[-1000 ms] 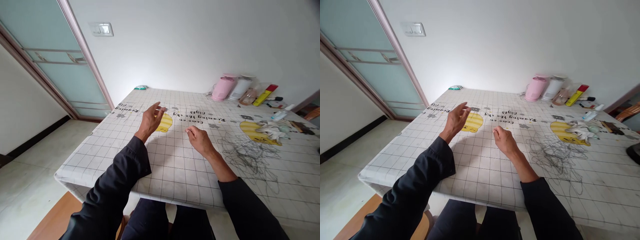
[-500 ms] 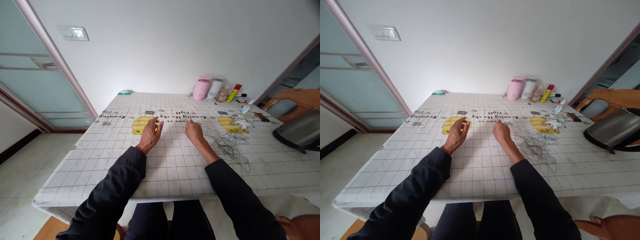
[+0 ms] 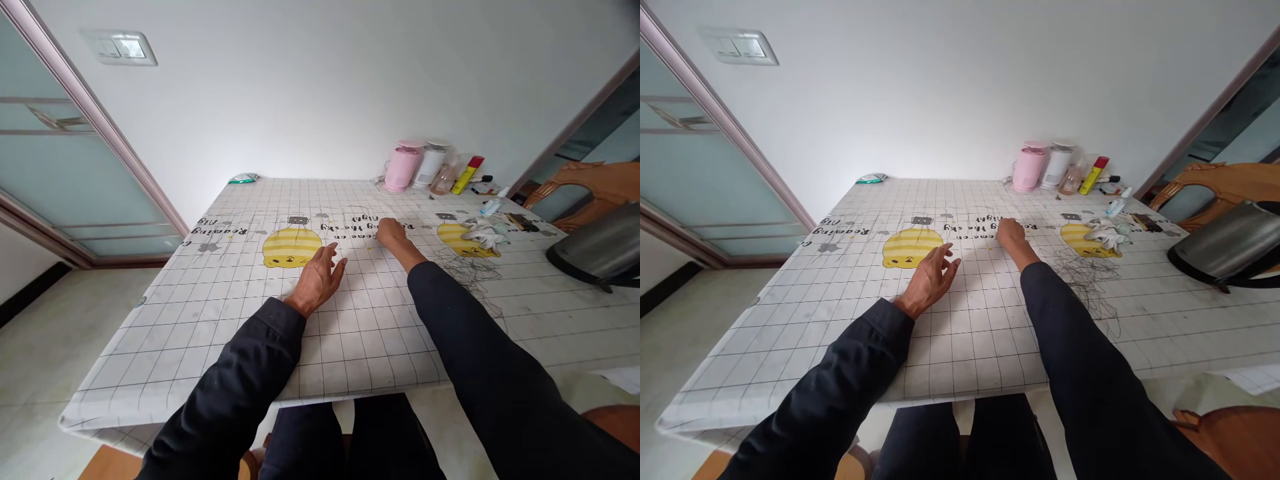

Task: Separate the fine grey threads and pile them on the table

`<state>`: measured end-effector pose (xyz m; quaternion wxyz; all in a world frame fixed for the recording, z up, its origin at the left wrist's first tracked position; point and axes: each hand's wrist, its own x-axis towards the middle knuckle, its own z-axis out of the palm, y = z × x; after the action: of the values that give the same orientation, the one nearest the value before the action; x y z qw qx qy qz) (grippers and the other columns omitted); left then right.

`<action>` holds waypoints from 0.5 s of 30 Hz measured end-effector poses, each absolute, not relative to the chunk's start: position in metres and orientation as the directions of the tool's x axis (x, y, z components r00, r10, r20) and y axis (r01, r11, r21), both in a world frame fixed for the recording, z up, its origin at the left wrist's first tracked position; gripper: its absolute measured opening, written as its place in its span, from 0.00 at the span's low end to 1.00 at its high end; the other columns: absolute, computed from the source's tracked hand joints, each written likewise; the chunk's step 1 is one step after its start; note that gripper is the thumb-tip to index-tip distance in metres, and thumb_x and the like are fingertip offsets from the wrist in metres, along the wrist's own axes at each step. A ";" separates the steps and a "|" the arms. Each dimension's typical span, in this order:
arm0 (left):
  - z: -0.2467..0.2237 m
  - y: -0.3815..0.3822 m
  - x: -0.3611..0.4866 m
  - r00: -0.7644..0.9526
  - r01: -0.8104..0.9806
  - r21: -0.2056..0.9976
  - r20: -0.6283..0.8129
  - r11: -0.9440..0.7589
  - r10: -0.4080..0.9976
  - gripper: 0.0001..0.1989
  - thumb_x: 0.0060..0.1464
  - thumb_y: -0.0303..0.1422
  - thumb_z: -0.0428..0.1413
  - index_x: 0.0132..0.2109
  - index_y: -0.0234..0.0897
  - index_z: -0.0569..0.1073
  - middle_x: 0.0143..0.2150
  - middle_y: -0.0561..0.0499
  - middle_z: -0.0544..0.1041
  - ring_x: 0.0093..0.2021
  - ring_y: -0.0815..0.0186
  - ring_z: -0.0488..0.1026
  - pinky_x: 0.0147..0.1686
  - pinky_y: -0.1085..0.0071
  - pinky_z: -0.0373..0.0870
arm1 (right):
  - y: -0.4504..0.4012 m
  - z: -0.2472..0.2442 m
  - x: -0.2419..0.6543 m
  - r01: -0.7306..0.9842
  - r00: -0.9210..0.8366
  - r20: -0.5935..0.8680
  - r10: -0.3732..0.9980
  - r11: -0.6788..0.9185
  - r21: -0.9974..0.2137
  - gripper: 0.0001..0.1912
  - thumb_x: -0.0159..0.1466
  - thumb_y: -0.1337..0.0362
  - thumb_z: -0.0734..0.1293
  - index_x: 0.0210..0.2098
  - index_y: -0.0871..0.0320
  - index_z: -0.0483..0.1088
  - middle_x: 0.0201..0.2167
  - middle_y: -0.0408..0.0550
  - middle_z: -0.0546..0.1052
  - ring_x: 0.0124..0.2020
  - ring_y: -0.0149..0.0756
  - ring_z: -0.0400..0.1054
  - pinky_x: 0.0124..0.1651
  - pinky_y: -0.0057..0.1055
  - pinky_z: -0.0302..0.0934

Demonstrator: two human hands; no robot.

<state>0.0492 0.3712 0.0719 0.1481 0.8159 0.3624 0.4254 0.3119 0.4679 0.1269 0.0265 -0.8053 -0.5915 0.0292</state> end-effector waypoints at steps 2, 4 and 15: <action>0.071 0.371 0.050 0.377 0.464 0.553 0.583 -0.692 0.720 0.22 0.79 0.40 0.54 0.71 0.34 0.68 0.58 0.35 0.81 0.43 0.59 0.83 0.47 0.58 0.82 | 0.471 0.125 0.311 0.948 0.307 -0.039 0.951 -0.309 -0.073 0.24 0.73 0.66 0.74 0.63 0.77 0.79 0.56 0.78 0.82 0.59 0.53 0.78 0.57 0.35 0.68; 0.070 0.371 0.050 0.381 0.465 0.556 0.577 -0.689 0.722 0.21 0.78 0.39 0.54 0.70 0.35 0.68 0.58 0.36 0.81 0.42 0.59 0.83 0.47 0.58 0.82 | 0.474 0.124 0.311 0.948 0.306 -0.054 0.950 -0.310 -0.068 0.24 0.73 0.65 0.74 0.63 0.77 0.79 0.55 0.78 0.82 0.59 0.52 0.78 0.57 0.34 0.67; 0.062 0.373 0.052 0.400 0.478 0.548 0.560 -0.686 0.726 0.20 0.76 0.35 0.56 0.69 0.36 0.69 0.56 0.38 0.81 0.41 0.61 0.83 0.46 0.60 0.83 | 0.475 0.121 0.308 0.961 0.272 -0.056 0.961 -0.274 -0.036 0.25 0.71 0.66 0.75 0.63 0.76 0.78 0.56 0.79 0.82 0.61 0.53 0.77 0.59 0.36 0.66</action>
<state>0.0520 0.3728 0.0619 0.1519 0.8227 0.3657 0.4078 0.3078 0.4750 0.1208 -0.0023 -0.7975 -0.6024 0.0333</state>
